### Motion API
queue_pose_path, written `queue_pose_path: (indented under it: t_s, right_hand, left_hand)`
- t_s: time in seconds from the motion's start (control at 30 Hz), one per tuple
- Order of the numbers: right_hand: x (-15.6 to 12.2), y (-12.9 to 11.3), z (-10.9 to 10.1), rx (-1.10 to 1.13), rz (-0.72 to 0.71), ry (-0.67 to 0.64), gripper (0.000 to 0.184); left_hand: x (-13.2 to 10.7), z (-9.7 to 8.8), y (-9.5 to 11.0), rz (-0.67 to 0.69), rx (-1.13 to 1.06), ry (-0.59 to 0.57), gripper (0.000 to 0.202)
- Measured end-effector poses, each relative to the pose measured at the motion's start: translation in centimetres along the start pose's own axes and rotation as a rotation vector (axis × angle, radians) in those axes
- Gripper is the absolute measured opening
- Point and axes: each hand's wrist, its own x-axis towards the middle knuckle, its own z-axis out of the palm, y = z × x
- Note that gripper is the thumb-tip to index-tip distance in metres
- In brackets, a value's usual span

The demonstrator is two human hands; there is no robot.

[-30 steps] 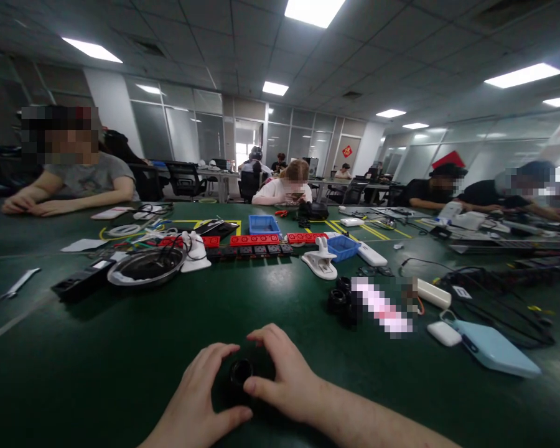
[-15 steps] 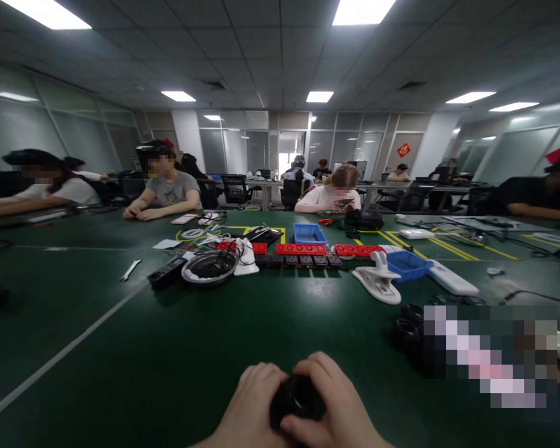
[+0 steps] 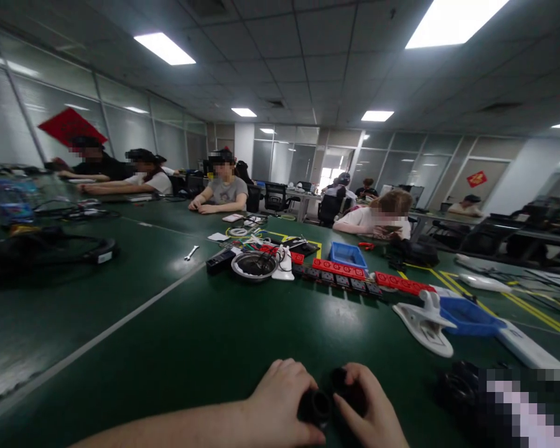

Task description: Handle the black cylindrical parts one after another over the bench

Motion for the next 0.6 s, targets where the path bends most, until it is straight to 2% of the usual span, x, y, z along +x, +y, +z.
queue_pose_path:
  t_s: [0.1, 0.17, 0.27, 0.33, 0.4, 0.5, 0.6]
  right_hand:
    - [-0.3, -0.7, -0.2, -0.097, -0.021, -0.087, 0.012]
    - [-0.4, -1.0, -0.4, -0.133, -0.004, -0.105, 0.011]
    - [-0.5, -1.0, -0.5, -0.179, 0.008, -0.086, 0.008]
    - [-0.5, -1.0, -0.4, -0.209, 0.016, -0.074, 0.013]
    - [-0.5, -0.9, -0.4, -0.223, 0.024, -0.081, 0.021]
    - [-0.5, -0.8, -0.2, -0.215, 0.038, -0.107, 0.030]
    - [-0.6, -0.7, -0.1, -0.216, 0.074, -0.120, 0.043]
  left_hand:
    - [-0.2, -2.3, -1.0, -0.051, 0.120, 0.013, 0.043]
    - [-0.3, -4.5, -2.9, -0.130, 0.198, 0.031, 0.038]
    - [-0.7, -8.1, -7.4, -0.273, 0.262, 0.070, 0.037]
    - [-1.2, -10.4, -10.7, -0.378, 0.297, 0.090, 0.035]
    - [-2.0, -12.3, -13.4, -0.468, 0.330, 0.114, 0.023]
    - [-3.3, -14.2, -15.9, -0.561, 0.366, 0.181, 0.028]
    - [-4.3, -15.1, -16.7, -0.618, 0.391, 0.248, 0.027]
